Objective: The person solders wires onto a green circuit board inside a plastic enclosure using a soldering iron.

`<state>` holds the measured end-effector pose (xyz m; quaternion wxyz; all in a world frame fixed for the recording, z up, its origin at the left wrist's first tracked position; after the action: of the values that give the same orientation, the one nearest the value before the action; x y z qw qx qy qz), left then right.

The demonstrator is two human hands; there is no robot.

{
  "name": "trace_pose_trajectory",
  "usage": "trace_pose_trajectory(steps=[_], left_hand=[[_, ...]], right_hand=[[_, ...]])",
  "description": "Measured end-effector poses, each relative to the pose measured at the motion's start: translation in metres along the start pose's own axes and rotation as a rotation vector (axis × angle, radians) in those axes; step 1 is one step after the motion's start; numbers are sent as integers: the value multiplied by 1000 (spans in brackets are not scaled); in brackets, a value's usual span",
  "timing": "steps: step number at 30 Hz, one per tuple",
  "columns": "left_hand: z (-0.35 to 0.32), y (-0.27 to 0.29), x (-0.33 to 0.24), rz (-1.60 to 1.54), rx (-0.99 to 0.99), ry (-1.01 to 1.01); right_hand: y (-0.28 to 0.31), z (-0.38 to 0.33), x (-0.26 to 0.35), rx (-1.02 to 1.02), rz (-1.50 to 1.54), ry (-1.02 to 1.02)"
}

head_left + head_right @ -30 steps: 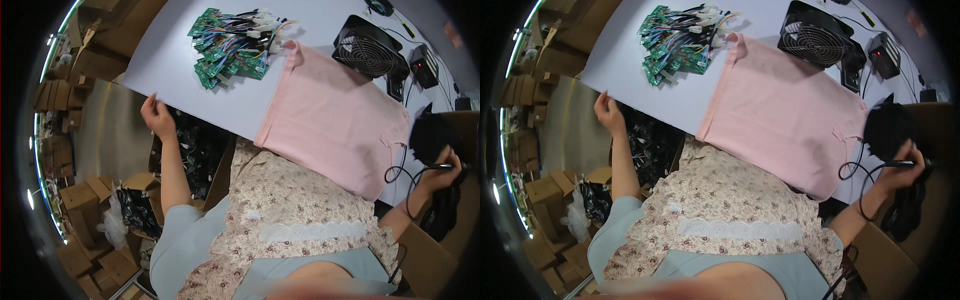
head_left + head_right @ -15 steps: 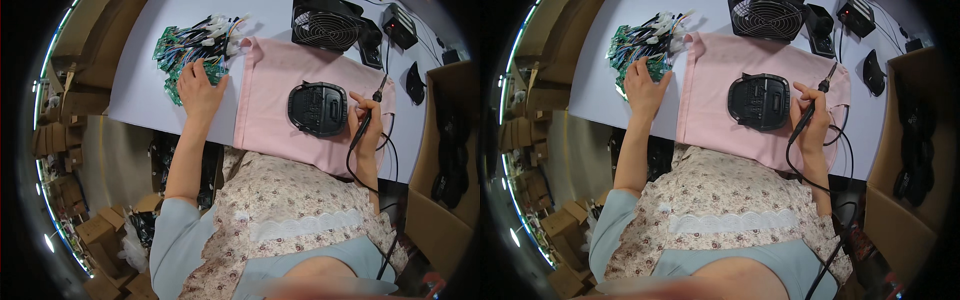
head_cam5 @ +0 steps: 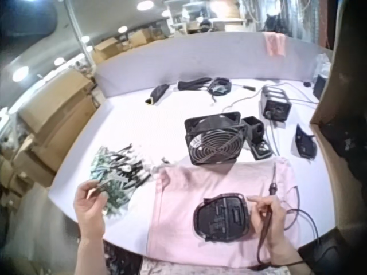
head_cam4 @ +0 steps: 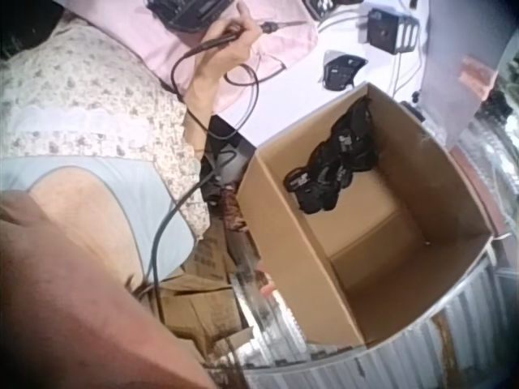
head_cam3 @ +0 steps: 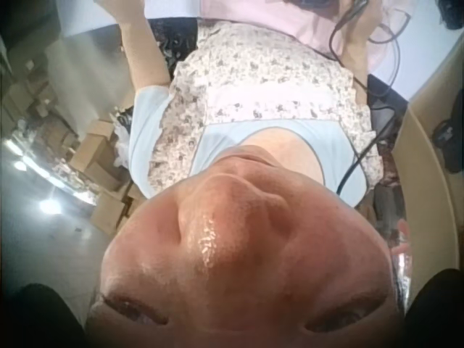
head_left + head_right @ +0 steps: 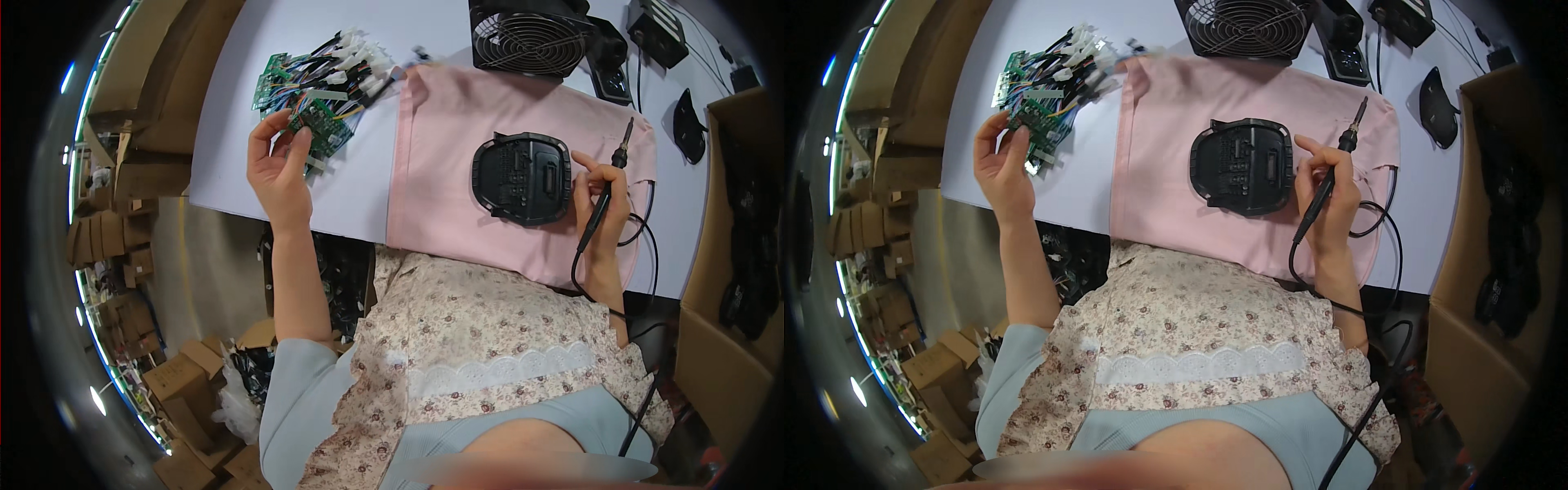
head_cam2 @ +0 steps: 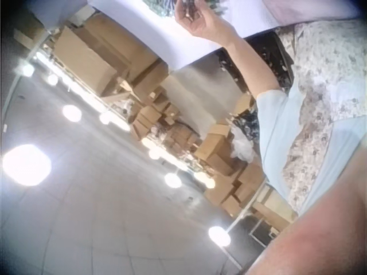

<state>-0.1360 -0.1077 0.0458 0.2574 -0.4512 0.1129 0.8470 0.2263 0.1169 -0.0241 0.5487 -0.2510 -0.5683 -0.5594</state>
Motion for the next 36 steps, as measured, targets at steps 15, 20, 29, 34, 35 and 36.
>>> trace_pose_trajectory(steps=[15, 20, 29, 34, 35, 36], left_hand=[[-40, -128, -30, -499, 824, 300], [-54, -122, -21, -368, 790, 473], [-89, -107, -11, -309, 810, 652], [-92, -103, -1, -225, 709, 654], [-92, -101, -1, -215, 690, 670], [-93, -100, -2, -133, 749, 555]], right_hand=[[-10, 13, 72, 673, 548, -208], [-8, -1, 72, 522, 318, -160], [-24, -13, 75, 377, 102, 110], [-16, -14, 77, 543, 29, 58], [-15, -15, 75, 559, 11, -13], [-15, -16, 73, 573, -7, -84]])
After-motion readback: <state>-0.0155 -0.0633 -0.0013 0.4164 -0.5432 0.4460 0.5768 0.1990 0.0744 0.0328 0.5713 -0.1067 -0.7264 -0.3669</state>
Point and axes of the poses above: each hand's wrist, its own z-axis towards the middle knuckle, its own y-axis out of the back of the hand, x = y × z, the point moved 2 cm from there along z, towards the middle knuckle, and after that the axes turned 14 degrees about -y, right-handed, at the moved point
